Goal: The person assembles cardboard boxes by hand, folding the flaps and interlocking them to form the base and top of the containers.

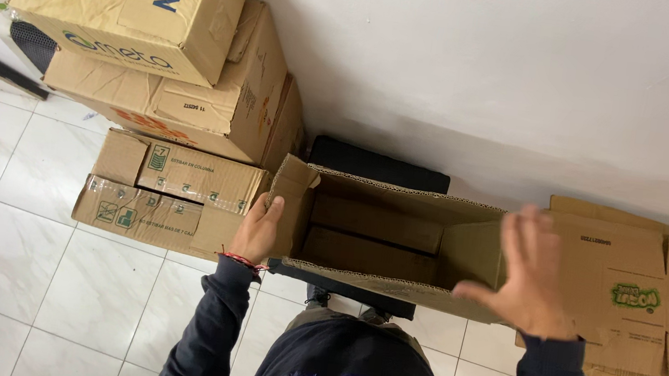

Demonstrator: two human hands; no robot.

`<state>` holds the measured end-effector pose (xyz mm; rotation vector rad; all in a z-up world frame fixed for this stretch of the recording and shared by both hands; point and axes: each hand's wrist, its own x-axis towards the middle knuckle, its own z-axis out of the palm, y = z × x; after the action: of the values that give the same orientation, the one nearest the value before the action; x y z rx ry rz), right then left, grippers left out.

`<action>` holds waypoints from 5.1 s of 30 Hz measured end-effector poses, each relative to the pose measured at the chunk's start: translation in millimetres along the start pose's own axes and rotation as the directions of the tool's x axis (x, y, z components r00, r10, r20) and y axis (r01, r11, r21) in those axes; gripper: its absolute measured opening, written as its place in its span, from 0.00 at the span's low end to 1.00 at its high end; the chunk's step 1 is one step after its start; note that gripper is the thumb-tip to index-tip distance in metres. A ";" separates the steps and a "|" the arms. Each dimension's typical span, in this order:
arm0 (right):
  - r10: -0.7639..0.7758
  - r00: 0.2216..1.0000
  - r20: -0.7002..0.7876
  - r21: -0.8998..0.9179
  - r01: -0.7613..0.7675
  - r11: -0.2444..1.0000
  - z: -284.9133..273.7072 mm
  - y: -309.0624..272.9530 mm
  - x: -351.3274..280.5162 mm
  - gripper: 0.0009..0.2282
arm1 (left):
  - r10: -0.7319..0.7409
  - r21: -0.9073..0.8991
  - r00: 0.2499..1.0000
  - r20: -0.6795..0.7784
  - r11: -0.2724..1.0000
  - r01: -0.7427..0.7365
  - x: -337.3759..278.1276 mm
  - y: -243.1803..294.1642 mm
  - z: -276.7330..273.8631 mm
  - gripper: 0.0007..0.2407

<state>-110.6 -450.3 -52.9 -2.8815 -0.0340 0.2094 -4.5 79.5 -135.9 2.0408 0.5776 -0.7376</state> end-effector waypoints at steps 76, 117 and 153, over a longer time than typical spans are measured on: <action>0.558 0.813 -0.168 0.288 -0.500 0.816 127.9 -0.9 -36.7 0.29 | 0.417 0.691 0.903 -0.101 0.682 -0.238 -4.2 207.4 168.6 0.59; 0.237 0.932 -0.274 0.783 0.073 0.618 210.3 -144.4 13.8 0.22 | 0.981 0.606 -0.180 0.069 -0.184 -0.774 114.5 74.5 92.6 0.24; 0.543 0.605 0.583 0.769 -0.626 -0.129 88.1 67.8 -7.6 0.71 | -0.141 -0.145 0.954 0.263 0.972 0.184 123.9 -53.1 81.3 0.53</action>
<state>-130.5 -494.5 -153.3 -1.3135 1.0679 0.3278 27.4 53.3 -287.8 1.7256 0.6432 -0.9950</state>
